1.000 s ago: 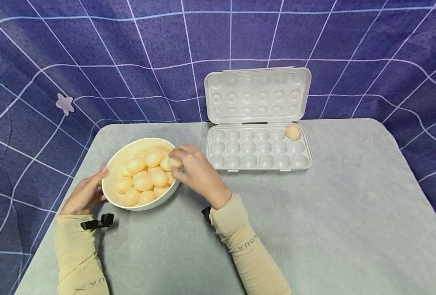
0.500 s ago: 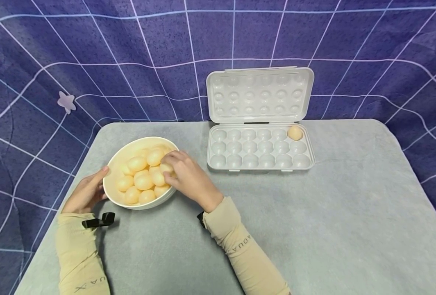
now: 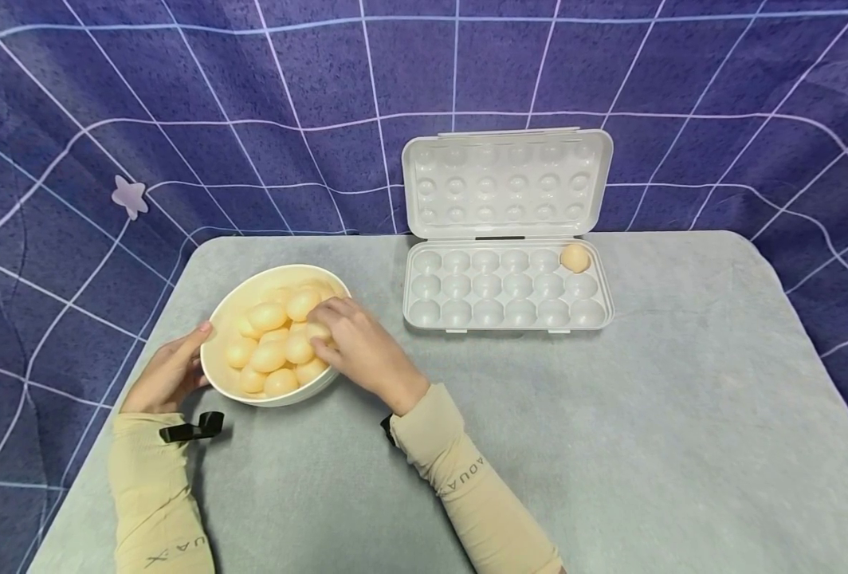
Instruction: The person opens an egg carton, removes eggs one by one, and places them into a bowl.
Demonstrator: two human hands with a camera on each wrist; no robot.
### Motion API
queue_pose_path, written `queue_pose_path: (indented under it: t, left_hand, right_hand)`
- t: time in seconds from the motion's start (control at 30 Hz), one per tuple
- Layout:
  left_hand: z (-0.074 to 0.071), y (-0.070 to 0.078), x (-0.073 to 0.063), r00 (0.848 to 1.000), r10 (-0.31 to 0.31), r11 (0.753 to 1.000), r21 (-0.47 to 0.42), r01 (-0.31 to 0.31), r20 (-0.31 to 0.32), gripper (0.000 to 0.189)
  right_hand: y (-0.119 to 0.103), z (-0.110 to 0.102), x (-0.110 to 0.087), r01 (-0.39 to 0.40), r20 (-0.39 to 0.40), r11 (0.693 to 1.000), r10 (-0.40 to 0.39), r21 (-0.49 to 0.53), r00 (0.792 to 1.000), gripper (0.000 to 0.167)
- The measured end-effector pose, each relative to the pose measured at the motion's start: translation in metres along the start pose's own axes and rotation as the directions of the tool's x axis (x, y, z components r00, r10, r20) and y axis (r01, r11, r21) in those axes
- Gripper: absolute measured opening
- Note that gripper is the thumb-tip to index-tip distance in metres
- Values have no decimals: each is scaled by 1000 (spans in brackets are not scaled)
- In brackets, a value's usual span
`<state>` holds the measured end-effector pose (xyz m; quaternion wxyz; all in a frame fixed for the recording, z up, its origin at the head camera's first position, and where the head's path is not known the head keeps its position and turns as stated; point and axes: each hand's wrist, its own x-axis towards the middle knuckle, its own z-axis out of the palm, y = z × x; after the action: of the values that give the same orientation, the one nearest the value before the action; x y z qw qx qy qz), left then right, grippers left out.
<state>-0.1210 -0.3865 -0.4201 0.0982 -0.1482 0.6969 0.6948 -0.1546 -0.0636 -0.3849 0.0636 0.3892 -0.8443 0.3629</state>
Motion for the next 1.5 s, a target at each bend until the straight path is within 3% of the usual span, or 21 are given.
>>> queue_pose_path:
  t: [0.77, 1.27, 1.5]
  left_hand:
    - [0, 0, -1, 1000, -1, 1000, -11, 1, -8, 79]
    - [0, 1, 0, 1000, -3, 1000, -11, 3, -8, 77]
    - [0, -1, 1, 1000, -1, 1000, -15, 1, -5, 75]
  right_hand:
    - [5, -3, -1, -19, 69, 1000, 20, -17, 997, 30]
    - [5, -2, -2, -39, -1, 999, 39, -15, 999, 28]
    - [7, -2, -2, -19, -10, 995, 18, -102, 1000, 22]
